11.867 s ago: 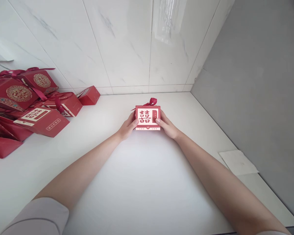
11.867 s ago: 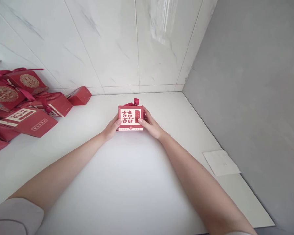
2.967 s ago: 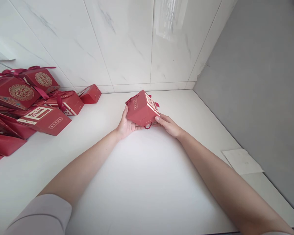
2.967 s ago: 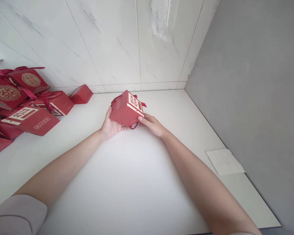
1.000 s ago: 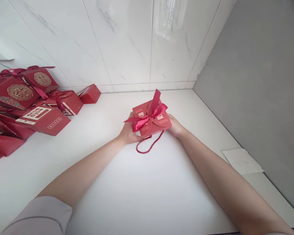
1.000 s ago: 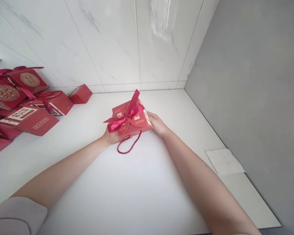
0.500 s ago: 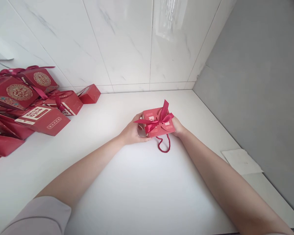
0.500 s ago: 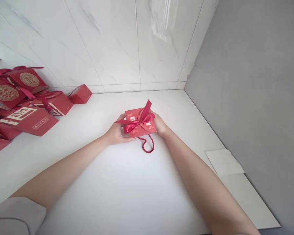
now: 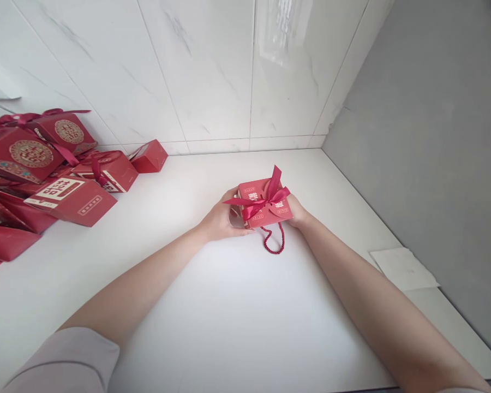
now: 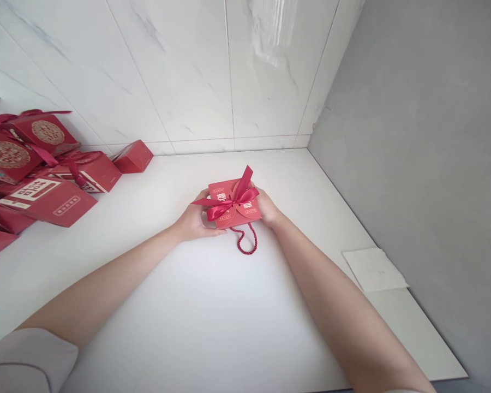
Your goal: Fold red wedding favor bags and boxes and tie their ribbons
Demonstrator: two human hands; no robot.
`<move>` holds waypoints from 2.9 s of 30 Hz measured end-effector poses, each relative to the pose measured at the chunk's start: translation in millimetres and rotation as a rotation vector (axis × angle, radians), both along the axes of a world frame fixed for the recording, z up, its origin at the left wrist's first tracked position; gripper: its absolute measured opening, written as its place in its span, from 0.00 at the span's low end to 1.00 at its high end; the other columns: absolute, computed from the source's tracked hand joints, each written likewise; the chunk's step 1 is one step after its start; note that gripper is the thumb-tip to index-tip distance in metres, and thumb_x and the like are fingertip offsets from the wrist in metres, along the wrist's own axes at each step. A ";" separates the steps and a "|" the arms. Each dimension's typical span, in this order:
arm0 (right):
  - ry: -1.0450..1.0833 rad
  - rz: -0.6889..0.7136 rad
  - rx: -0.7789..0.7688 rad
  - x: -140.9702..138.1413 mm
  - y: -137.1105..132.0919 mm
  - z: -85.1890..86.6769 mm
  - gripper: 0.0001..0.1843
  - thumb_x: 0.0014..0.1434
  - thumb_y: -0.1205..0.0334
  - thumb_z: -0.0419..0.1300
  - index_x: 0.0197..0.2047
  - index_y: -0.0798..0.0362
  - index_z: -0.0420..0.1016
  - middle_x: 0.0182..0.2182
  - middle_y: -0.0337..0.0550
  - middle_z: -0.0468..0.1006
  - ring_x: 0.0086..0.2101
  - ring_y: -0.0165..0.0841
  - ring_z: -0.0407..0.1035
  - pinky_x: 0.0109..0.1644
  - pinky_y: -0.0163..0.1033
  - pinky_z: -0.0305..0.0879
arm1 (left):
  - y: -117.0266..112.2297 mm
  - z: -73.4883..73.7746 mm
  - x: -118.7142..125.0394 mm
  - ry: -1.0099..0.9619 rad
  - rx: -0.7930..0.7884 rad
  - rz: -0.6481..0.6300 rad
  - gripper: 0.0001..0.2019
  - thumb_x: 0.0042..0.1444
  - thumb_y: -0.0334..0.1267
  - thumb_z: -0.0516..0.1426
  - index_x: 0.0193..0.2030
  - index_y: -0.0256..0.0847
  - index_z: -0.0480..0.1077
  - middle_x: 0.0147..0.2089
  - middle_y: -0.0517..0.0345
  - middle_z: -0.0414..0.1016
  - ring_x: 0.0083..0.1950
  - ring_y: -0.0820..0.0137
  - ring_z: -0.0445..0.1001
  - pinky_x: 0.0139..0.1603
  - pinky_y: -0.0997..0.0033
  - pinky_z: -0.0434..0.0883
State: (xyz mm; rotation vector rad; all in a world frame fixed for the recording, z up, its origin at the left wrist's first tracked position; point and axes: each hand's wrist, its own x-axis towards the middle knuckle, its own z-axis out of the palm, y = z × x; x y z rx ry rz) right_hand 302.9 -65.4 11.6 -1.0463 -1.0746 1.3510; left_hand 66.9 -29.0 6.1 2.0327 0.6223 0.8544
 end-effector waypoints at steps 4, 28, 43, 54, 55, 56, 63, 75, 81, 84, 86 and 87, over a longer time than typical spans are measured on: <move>-0.009 0.009 0.013 0.0 -0.2 0.7 0.10 0.51 0.56 0.67 0.38 0.47 0.77 0.37 0.41 0.84 0.44 0.47 0.77 0.50 0.51 0.75 | -0.3 -0.1 0.0 0.020 0.003 0.001 0.43 0.41 0.45 0.76 0.67 0.51 0.72 0.75 0.46 0.64 0.68 0.38 0.72 0.66 0.39 0.73; 0.007 -0.007 0.040 -0.2 -0.2 -1.5 0.09 0.51 0.55 0.69 0.34 0.48 0.76 0.31 0.37 0.80 0.37 0.39 0.74 0.45 0.43 0.71 | 7.0 -4.4 1.2 0.058 0.044 0.006 0.52 0.35 0.52 0.78 0.69 0.53 0.68 0.74 0.44 0.65 0.63 0.40 0.77 0.52 0.42 0.82; 0.005 -0.006 0.065 0.6 0.9 -4.3 0.10 0.54 0.54 0.68 0.36 0.48 0.75 0.34 0.38 0.82 0.39 0.40 0.74 0.46 0.43 0.70 | 6.6 -2.1 1.6 0.065 0.059 -0.008 0.47 0.36 0.51 0.78 0.66 0.52 0.72 0.76 0.44 0.62 0.60 0.42 0.80 0.51 0.39 0.83; -0.018 -0.009 0.081 -0.3 -1.8 0.8 0.11 0.54 0.51 0.66 0.37 0.48 0.74 0.35 0.38 0.81 0.41 0.40 0.74 0.47 0.43 0.71 | 6.5 -2.0 1.9 0.078 0.035 0.005 0.50 0.36 0.51 0.78 0.69 0.52 0.69 0.75 0.41 0.64 0.54 0.46 0.82 0.49 0.42 0.83; -0.023 -0.010 0.084 -0.4 -1.8 1.1 0.12 0.55 0.51 0.66 0.36 0.48 0.74 0.36 0.38 0.81 0.41 0.40 0.74 0.47 0.43 0.71 | 6.2 -1.5 2.1 0.076 0.032 0.005 0.50 0.36 0.51 0.78 0.69 0.53 0.69 0.75 0.41 0.64 0.54 0.46 0.82 0.49 0.42 0.83; -0.030 -0.012 0.084 -0.4 -1.8 1.2 0.12 0.55 0.50 0.66 0.36 0.48 0.74 0.36 0.39 0.81 0.41 0.40 0.74 0.47 0.43 0.71 | 5.9 -1.0 2.3 0.074 0.030 0.004 0.50 0.36 0.51 0.78 0.69 0.53 0.69 0.75 0.42 0.64 0.53 0.47 0.82 0.49 0.42 0.83; -0.048 -0.027 0.074 -0.3 -1.1 0.9 0.13 0.54 0.50 0.67 0.38 0.48 0.76 0.42 0.41 0.84 0.44 0.41 0.76 0.49 0.45 0.73 | 5.6 0.7 2.6 0.078 0.044 0.001 0.50 0.36 0.52 0.78 0.68 0.54 0.69 0.73 0.41 0.67 0.52 0.46 0.83 0.47 0.39 0.83; -0.033 -0.003 0.090 0.0 -1.5 -1.7 0.09 0.57 0.53 0.66 0.37 0.48 0.76 0.35 0.37 0.82 0.41 0.40 0.75 0.48 0.43 0.72 | 6.4 -1.5 1.7 0.078 0.051 0.001 0.46 0.36 0.52 0.78 0.65 0.51 0.72 0.76 0.43 0.62 0.55 0.45 0.82 0.49 0.41 0.83; -0.045 -0.026 0.054 -1.9 -2.5 4.4 0.11 0.55 0.51 0.67 0.36 0.48 0.75 0.36 0.39 0.83 0.42 0.41 0.75 0.48 0.44 0.72 | 8.2 -3.0 0.8 0.093 0.042 0.004 0.47 0.36 0.51 0.78 0.65 0.53 0.71 0.76 0.42 0.63 0.55 0.45 0.82 0.48 0.41 0.82; -0.040 -0.027 0.044 -3.4 -4.5 8.4 0.11 0.55 0.51 0.67 0.36 0.47 0.75 0.36 0.39 0.83 0.41 0.40 0.74 0.47 0.44 0.71 | 10.3 -6.2 0.2 0.088 0.043 -0.009 0.47 0.37 0.50 0.78 0.66 0.55 0.70 0.75 0.43 0.63 0.55 0.45 0.81 0.47 0.42 0.83; -0.025 -0.018 0.052 -3.9 -5.0 9.2 0.10 0.55 0.51 0.67 0.36 0.47 0.75 0.36 0.38 0.82 0.40 0.39 0.74 0.46 0.42 0.71 | 11.5 -8.5 0.1 0.073 0.041 -0.017 0.47 0.37 0.50 0.79 0.66 0.55 0.70 0.76 0.44 0.63 0.57 0.44 0.80 0.47 0.42 0.83; -0.020 -0.016 0.053 -3.9 -5.0 9.0 0.10 0.55 0.51 0.67 0.36 0.47 0.75 0.36 0.38 0.82 0.40 0.39 0.73 0.46 0.42 0.70 | 11.9 -9.5 0.0 0.067 0.037 -0.018 0.47 0.37 0.50 0.79 0.66 0.55 0.70 0.76 0.44 0.63 0.57 0.43 0.80 0.47 0.42 0.83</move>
